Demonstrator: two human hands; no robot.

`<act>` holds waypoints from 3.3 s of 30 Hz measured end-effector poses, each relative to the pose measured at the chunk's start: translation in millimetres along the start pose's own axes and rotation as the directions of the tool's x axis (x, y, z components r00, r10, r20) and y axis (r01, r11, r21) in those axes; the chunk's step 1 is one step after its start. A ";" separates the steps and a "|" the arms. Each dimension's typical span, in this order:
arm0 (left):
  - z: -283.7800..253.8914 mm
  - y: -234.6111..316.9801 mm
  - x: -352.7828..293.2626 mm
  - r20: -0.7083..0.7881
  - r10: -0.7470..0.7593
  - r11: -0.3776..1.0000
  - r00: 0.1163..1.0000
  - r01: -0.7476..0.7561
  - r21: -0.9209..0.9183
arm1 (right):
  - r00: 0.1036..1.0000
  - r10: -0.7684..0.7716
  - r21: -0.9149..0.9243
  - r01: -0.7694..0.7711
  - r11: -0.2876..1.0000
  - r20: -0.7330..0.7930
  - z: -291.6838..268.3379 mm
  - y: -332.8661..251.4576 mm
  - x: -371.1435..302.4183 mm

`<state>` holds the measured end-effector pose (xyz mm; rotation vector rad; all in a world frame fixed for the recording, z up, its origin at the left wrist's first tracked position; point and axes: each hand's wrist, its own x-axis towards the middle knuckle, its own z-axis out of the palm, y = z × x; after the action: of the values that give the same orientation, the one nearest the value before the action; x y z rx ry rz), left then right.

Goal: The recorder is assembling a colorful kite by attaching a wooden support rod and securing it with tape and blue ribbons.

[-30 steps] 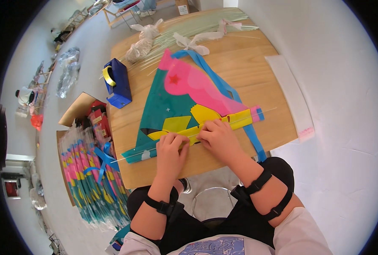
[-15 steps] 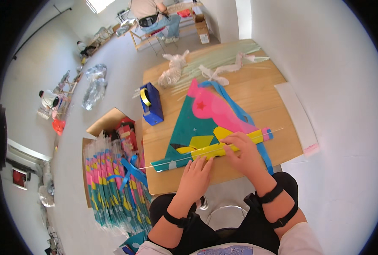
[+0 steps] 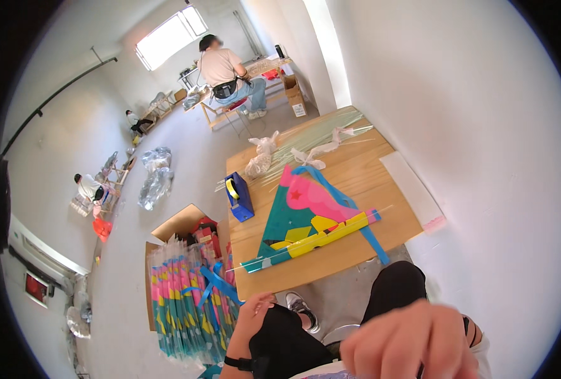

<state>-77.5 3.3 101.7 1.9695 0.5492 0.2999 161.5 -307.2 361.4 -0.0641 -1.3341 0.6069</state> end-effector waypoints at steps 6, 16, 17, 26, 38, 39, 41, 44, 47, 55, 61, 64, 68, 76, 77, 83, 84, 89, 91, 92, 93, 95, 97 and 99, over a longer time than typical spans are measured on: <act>-6.9 -25.6 -21.1 -0.034 -0.124 0.979 0.992 0.117 -0.167 | 0.972 0.084 0.190 -0.127 0.974 0.218 54.9 -20.0 38.5; 7.9 -6.2 -17.6 -0.203 -0.268 0.909 0.942 0.177 -0.376 | 0.970 0.112 0.275 -0.170 0.946 0.216 87.9 -22.0 40.1; 9.8 -11.2 -17.6 -0.224 -0.249 0.915 0.942 0.153 -0.373 | 0.974 0.113 0.291 -0.168 0.942 0.195 89.6 -22.8 39.9; 5.6 -33.5 -22.8 -0.077 -0.365 0.715 0.928 0.226 -0.662 | 0.946 0.114 0.268 -0.200 0.942 0.304 79.8 -11.0 35.0; -16.3 -42.2 -29.0 -0.019 -0.329 0.409 0.944 0.124 -0.904 | 0.465 0.333 -0.310 -0.851 0.423 -0.821 -76.7 -9.7 -175.1; -15.5 -43.8 -28.4 -0.033 -0.329 0.403 0.944 0.108 -0.909 | 0.354 0.284 -0.212 -0.878 0.428 -0.891 -83.1 -9.6 -196.0; -15.1 -46.1 -27.5 -0.062 -0.332 0.396 0.941 0.079 -0.915 | 0.194 0.206 -0.067 -0.863 0.501 -0.959 -89.3 -8.1 -228.5; -14.3 -43.9 -5.9 -0.072 -0.367 0.516 0.927 0.139 -0.845 | 0.085 0.156 0.031 -0.783 0.621 -0.984 -93.2 -6.7 -256.1; 0.8 -44.3 34.1 -0.112 -0.277 0.660 0.954 0.104 -0.744 | 0.052 0.149 0.044 -0.819 0.572 -0.987 -94.4 -1.4 -259.8; 17.6 -53.6 157.9 -0.448 0.188 0.961 0.874 -0.069 0.268 | 0.039 0.247 -0.028 -0.998 0.049 -0.968 -91.6 26.3 -247.3; 47.5 -36.4 192.3 -0.383 0.292 0.910 0.876 -0.131 0.394 | 0.129 0.390 -0.185 -0.977 -0.109 -0.912 -96.3 55.6 -230.1; 71.7 -40.3 194.9 -0.265 0.311 0.859 0.913 -0.151 0.490 | 0.232 0.468 -0.401 -0.865 -0.301 -0.853 -122.0 71.2 -203.7; 84.0 -50.0 195.2 -0.166 0.261 0.860 0.951 -0.151 0.487 | 0.282 0.640 -0.642 -0.625 -0.443 -0.715 -168.0 121.6 -123.3; 66.6 -42.7 201.6 -0.216 0.389 0.796 0.895 -0.209 0.568 | 0.652 0.737 -0.978 -0.033 -0.205 -0.176 -293.9 284.0 -39.6; 67.6 -48.6 203.5 -0.215 0.393 0.804 0.894 -0.221 0.552 | 0.601 0.786 -0.977 0.037 -0.210 -0.146 -305.2 304.5 -37.9; 77.3 -65.0 210.5 -0.222 0.350 0.875 0.910 -0.233 0.424 | 0.381 0.924 -0.963 0.236 -0.133 -0.035 -366.9 381.3 -39.4; 75.6 -63.6 210.3 -0.219 0.339 0.884 0.915 -0.230 0.407 | 0.363 0.931 -0.969 0.210 -0.126 -0.042 -370.9 384.1 -34.8; 73.4 -60.4 206.0 -0.186 0.214 0.925 0.959 -0.138 0.354 | 0.239 0.966 -0.953 0.258 -0.156 -0.094 -397.6 392.9 -15.7; 71.8 -62.0 204.0 -0.161 0.168 0.925 0.973 -0.099 0.367 | 0.193 0.972 -0.952 0.248 -0.181 -0.134 -399.0 399.5 -10.1; 71.8 -62.0 203.9 -0.142 0.148 0.923 0.979 -0.085 0.374 | 0.171 0.977 -0.953 0.253 -0.169 -0.128 -398.4 404.1 -10.0; 71.1 -60.1 205.4 -0.123 0.137 0.921 0.983 -0.080 0.382 | 0.152 0.980 -0.951 0.263 -0.164 -0.127 -400.6 405.7 -8.1; 71.4 -57.9 206.0 -0.120 0.122 0.921 0.985 -0.067 0.384 | 0.121 0.984 -0.947 0.279 -0.157 -0.128 -403.7 407.1 -6.1; 72.1 -57.8 206.8 -0.127 0.121 0.921 0.985 -0.064 0.384 | 0.096 0.987 -0.944 0.293 -0.152 -0.129 -406.2 408.8 -4.1; 72.5 -58.1 206.9 -0.141 0.132 0.922 0.981 -0.070 0.380 | 0.051 0.987 -0.939 0.306 -0.158 -0.150 -409.4 411.1 -0.7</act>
<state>118.9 72.0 11.3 2.3628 0.6482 0.4531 383.9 160.1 99.0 -2.1174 -2.7718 0.2756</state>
